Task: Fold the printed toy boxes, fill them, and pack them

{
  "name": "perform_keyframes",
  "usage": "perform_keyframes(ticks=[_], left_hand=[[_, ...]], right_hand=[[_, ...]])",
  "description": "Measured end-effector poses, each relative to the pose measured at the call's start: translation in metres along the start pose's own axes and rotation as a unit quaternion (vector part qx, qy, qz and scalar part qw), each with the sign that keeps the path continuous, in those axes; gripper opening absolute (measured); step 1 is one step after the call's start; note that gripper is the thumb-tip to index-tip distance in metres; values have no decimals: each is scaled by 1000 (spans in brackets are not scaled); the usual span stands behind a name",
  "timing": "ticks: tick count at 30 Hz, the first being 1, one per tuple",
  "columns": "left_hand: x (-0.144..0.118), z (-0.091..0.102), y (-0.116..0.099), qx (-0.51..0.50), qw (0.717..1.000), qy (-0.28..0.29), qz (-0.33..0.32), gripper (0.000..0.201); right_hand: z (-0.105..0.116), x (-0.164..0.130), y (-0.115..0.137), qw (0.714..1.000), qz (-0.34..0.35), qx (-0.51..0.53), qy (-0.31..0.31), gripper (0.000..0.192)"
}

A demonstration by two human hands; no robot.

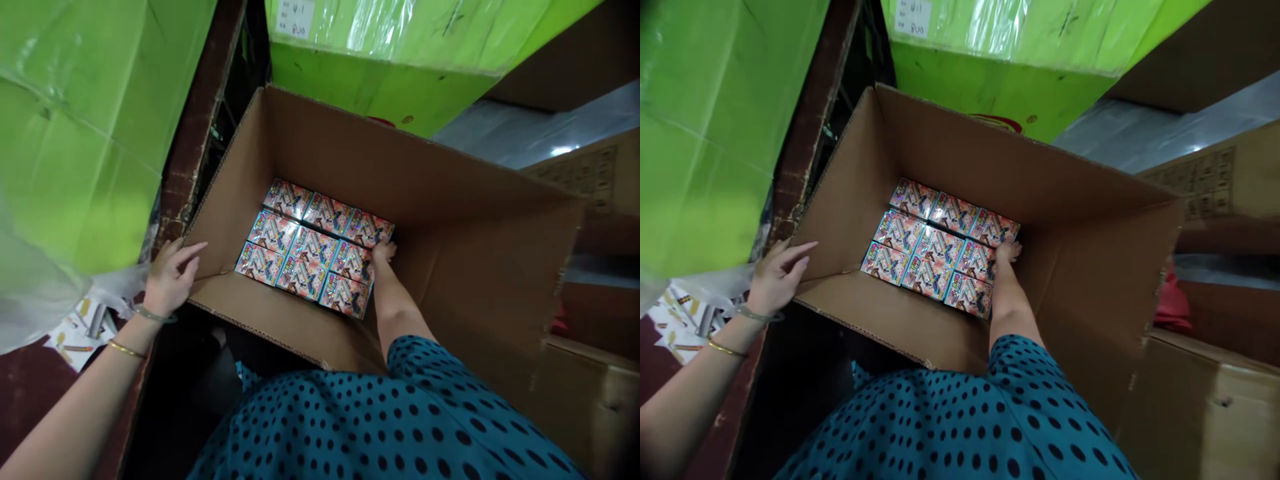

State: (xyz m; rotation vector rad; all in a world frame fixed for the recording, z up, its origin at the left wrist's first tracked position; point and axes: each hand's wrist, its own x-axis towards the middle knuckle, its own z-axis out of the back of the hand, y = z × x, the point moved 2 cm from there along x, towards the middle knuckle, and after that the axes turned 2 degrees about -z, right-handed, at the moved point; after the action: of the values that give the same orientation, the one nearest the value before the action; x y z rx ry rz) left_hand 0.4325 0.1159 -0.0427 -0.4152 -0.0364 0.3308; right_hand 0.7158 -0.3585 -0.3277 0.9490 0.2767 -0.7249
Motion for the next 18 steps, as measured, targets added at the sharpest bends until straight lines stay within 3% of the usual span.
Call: perform_keyframes(ticks=[3,5,6,8,9,10,11,15,18], left_hand=[[-2,-2,1,1,1000,-9,-4,38],[-4,-4,1,2,1000,-16,1,37],[-5,-5,1,2,1000,-17,3,36],[-5,-7,0,0,1000,-16,8,36],[-6,-8,0,-2,1000,-16,9,35],[-6,-8,-1,-5,1000,-16,7,35],[-6,-9,-1,-8,1000,-17,5,35],[-7,-11,-2,-17,1000,-25,-5,37],[-7,-12,-3,-22,999,-32,-8,37]], right_hand=[[-32,-49,0,986,131,-83,67,52],[-65,-105,-17,945,240,-139,174,48],[-82,-136,-30,906,299,-172,245,47],[-114,-198,-62,678,521,-328,402,54],[-127,-220,-76,590,576,-366,432,56],[-139,-236,-87,522,611,-386,453,57],[-150,-246,-93,478,632,-393,466,58],[-194,-255,-86,399,661,-390,503,65],[-207,-255,-76,411,660,-408,478,70]])
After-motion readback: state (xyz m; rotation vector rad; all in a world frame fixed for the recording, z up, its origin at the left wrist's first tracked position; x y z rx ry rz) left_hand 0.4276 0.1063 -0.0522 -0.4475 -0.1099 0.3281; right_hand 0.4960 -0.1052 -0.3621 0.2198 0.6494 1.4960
